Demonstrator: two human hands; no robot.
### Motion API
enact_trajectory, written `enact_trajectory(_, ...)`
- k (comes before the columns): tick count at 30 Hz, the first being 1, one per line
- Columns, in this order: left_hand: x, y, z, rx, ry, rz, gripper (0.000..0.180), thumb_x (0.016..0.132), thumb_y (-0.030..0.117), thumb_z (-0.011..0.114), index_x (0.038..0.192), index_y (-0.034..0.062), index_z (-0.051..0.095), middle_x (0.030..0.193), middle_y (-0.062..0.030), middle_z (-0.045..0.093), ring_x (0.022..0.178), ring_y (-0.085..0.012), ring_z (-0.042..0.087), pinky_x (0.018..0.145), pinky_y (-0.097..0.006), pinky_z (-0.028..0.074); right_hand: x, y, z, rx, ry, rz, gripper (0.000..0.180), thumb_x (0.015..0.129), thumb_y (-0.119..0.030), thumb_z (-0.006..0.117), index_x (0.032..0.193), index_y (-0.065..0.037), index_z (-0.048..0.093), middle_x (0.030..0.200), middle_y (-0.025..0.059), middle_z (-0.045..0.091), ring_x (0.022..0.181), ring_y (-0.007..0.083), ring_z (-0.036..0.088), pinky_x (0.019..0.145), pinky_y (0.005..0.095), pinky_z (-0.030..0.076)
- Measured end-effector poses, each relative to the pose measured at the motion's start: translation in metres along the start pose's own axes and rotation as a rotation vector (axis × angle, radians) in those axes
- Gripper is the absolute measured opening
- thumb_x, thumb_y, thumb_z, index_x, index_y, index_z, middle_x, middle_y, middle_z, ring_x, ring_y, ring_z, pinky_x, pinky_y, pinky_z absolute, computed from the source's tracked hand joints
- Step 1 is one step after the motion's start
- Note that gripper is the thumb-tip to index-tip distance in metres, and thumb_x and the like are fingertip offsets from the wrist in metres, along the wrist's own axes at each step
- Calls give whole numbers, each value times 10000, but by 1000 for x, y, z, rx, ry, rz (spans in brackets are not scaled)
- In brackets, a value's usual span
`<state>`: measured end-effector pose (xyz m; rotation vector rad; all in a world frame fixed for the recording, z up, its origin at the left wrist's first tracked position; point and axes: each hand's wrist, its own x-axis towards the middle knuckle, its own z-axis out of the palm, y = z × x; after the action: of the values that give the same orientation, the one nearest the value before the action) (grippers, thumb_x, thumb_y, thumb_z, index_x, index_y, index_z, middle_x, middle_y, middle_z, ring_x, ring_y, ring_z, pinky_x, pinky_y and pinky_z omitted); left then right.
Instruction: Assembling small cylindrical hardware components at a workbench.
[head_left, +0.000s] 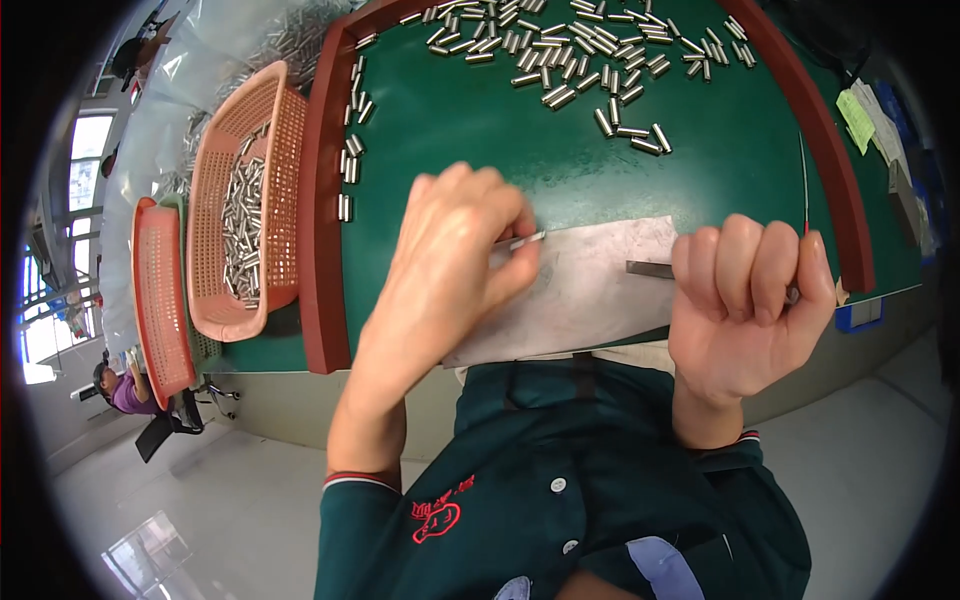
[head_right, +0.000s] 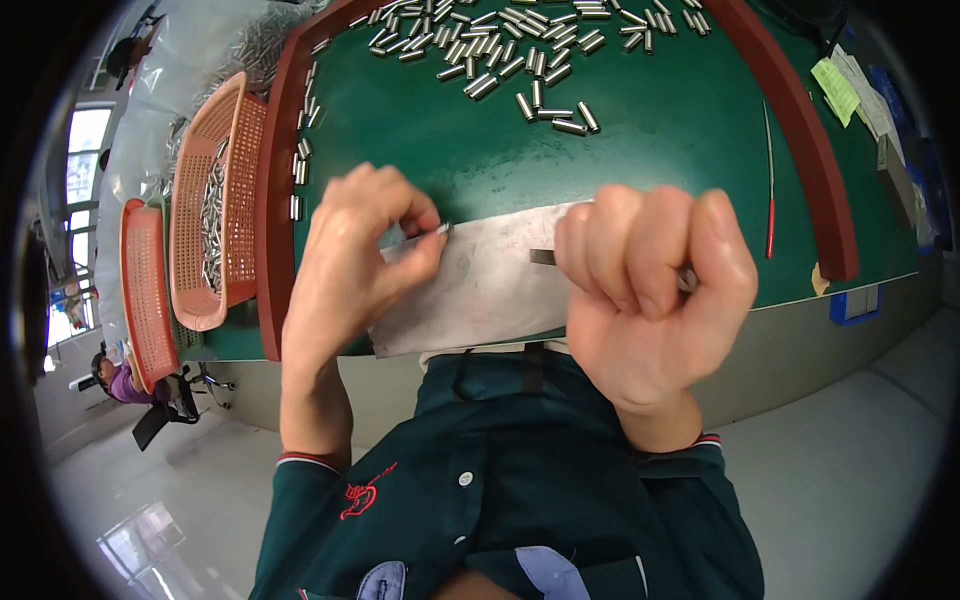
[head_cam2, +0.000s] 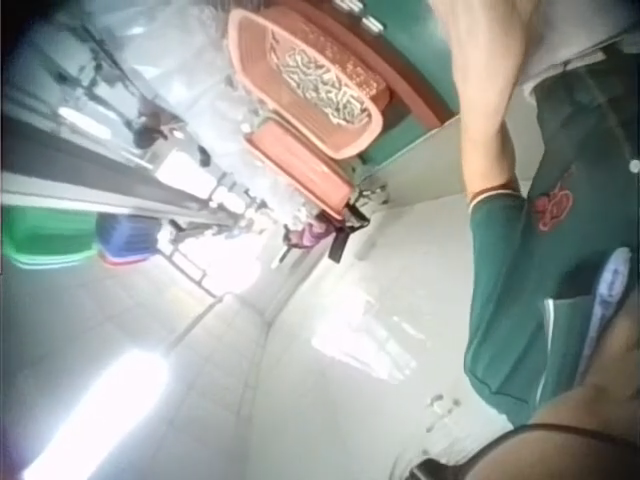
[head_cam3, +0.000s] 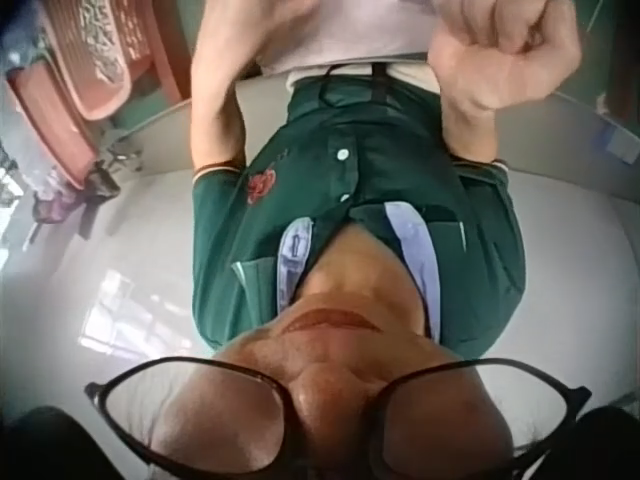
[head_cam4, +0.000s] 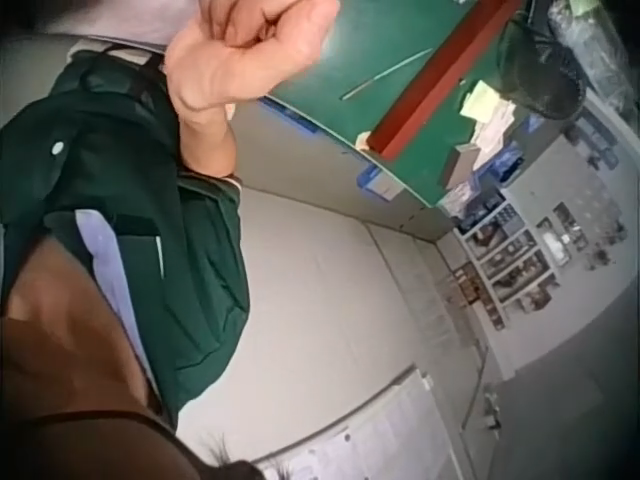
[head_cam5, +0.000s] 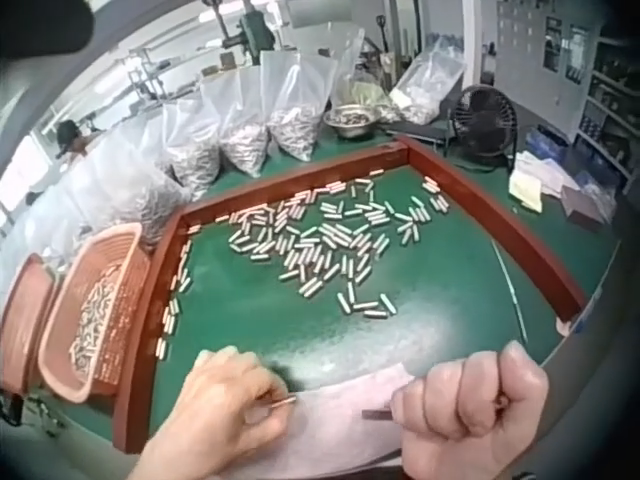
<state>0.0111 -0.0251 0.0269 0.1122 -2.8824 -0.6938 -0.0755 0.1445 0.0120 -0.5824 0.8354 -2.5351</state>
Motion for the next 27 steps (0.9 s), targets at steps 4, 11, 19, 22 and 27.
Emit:
enact_trajectory(4, -25, -10, 16, -80, -23, -43, 131, 583, 9, 626, 675, 12, 532, 653, -54, 513, 648, -210, 469, 621, -305, 364, 9, 23, 16, 72, 6, 96, 419, 901, -224, 279, 498, -112, 251, 438, -22, 240, 401, 84, 180, 398, 249, 179)
enact_trajectory(11, -28, -19, 24, -232, 36, -80, 112, 610, -2, 659, 690, 17, 584, 678, -60, 532, 632, -221, 467, 572, -311, 390, 19, 43, 23, 29, 86, 199, 421, 877, -202, 330, 479, -101, 240, 426, -28, 237, 404, 67, 186, 389, 239, 162)
enact_trajectory(19, -31, -23, 26, -297, 63, -90, 120, 609, 20, 687, 696, 32, 606, 676, -44, 526, 622, -200, 453, 553, -303, 382, 21, 57, 25, -73, 72, 346, 428, 881, -258, 286, 474, -133, 242, 412, -28, 242, 389, 75, 148, 386, 240, 163)
enact_trajectory(22, -32, -25, 27, -305, 73, -88, 119, 608, 19, 688, 693, 32, 605, 677, -41, 524, 623, -198, 451, 547, -301, 379, 21, 59, 25, -65, 69, 352, 425, 880, -257, 282, 476, -133, 243, 413, -27, 241, 389, 75, 144, 385, 239, 163)
enact_trajectory(27, -32, -26, 28, -306, 75, -87, 122, 604, 15, 686, 692, 31, 604, 673, -41, 520, 624, -198, 450, 547, -302, 377, 20, 60, 25, -48, 76, 363, 420, 880, -256, 277, 480, -131, 247, 414, -27, 239, 391, 77, 141, 386, 241, 161)
